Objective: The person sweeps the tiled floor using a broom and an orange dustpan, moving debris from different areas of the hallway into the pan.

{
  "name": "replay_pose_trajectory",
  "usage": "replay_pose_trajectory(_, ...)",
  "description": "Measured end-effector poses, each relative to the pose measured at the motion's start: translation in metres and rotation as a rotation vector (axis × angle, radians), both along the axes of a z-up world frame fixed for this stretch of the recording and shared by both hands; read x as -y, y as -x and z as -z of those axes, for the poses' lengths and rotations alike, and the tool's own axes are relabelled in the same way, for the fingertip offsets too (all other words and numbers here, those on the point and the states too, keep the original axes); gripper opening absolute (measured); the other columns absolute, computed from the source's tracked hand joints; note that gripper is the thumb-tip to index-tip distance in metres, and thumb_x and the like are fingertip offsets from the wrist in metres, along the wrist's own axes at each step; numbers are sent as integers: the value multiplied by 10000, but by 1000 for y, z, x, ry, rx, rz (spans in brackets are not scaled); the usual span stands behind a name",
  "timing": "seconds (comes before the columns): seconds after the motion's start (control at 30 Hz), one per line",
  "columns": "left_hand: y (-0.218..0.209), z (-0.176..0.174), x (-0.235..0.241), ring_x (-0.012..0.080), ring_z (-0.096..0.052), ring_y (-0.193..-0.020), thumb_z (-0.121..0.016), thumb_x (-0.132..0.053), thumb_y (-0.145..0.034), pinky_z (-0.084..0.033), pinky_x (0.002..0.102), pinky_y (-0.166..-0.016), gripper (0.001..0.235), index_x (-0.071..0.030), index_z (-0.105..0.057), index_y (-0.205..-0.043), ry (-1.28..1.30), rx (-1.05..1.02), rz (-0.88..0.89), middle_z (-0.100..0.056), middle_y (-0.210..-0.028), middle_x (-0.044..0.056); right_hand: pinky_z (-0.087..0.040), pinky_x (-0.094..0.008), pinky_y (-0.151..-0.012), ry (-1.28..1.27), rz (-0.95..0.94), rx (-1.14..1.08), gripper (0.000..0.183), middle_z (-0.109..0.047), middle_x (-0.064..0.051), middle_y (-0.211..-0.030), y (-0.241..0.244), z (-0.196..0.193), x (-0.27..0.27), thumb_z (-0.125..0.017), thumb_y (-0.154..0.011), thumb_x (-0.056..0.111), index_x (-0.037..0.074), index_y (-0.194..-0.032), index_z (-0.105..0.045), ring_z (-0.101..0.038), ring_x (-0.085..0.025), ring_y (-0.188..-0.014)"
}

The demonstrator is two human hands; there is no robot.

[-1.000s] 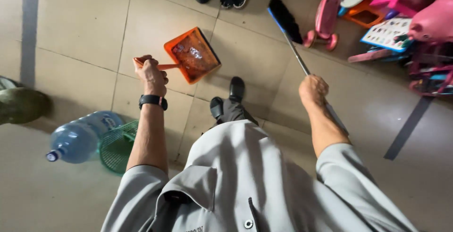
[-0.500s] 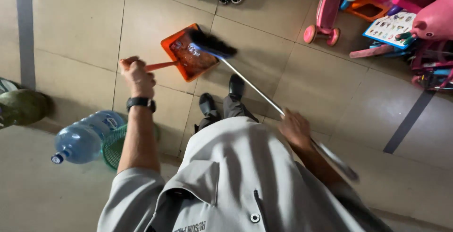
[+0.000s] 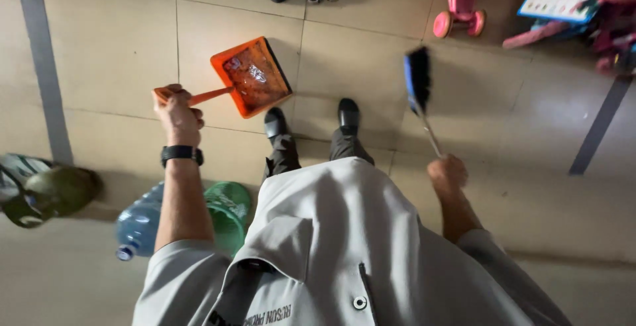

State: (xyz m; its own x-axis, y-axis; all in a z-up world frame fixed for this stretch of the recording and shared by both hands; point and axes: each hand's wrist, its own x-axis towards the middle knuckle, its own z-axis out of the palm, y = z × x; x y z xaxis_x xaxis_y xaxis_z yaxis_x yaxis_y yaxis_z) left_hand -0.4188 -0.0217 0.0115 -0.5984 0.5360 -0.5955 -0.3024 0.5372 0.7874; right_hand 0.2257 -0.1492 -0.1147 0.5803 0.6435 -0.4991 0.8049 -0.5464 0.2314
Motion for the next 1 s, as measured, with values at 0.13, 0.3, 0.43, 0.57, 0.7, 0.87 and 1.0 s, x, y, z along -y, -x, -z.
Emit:
replay_pose_trajectory(0.13,20,28,-5,124,-455,-428,-428,-59,-929,-303,283,-340,219,-158,-542,-1088,30,57,-10,-584,-848,36,-562,-512,-634,-222,-392,-203,113,-682,-173,-791,141,17,27,-642,-809,163,57,-797,-678,-685,-389,-736)
replay_pose_trajectory(0.3,44,39,-1,119,-413,-438,-499,-76,-937,-292,283,-350,179,-161,-525,-1092,28,54,27,-507,-778,52,-521,-547,-725,-252,-502,-540,149,-705,-192,-843,237,5,31,-612,-847,177,57,-816,-695,-658,-438,-827)
replay_pose_trajectory(0.43,94,20,20,135,-495,-449,-488,-50,-915,-340,280,-351,201,-149,-541,-1081,-44,104,49,-600,-843,54,-524,-526,-796,-22,-394,-552,230,-719,-194,-900,225,-60,36,-594,-941,269,73,-903,-708,-672,-409,-867)
replay_pose_trajectory(0.57,128,-6,56,145,-507,-482,-417,-34,-914,-342,285,-373,242,-127,-558,-1087,-94,106,90,-629,-903,52,-533,-538,-802,179,-225,-320,258,-722,-193,-942,161,-76,98,-558,-995,318,128,-1000,-733,-683,-402,-886)
replay_pose_trajectory(0.7,129,-24,67,149,-501,-487,-427,-11,-909,-364,291,-392,262,-116,-565,-1105,-65,75,123,-650,-929,53,-574,-522,-821,177,-382,-154,256,-751,-142,-974,49,-95,158,-632,-906,322,114,-996,-752,-727,-360,-928)
replay_pose_trajectory(0.87,113,-10,71,144,-510,-471,-419,-5,-922,-371,300,-372,271,-119,-570,-1116,-1,12,172,-665,-925,59,-602,-482,-843,96,-192,-30,264,-759,-186,-1023,26,-75,198,-615,-956,289,68,-1019,-745,-745,-369,-950)
replay_pose_trajectory(1.0,91,11,74,141,-507,-446,-436,-42,-962,-376,306,-347,222,-125,-578,-1111,9,-47,158,-674,-917,49,-591,-491,-857,114,148,-93,287,-759,-218,-1099,83,-31,196,-585,-944,200,48,-1108,-766,-730,-387,-1021)
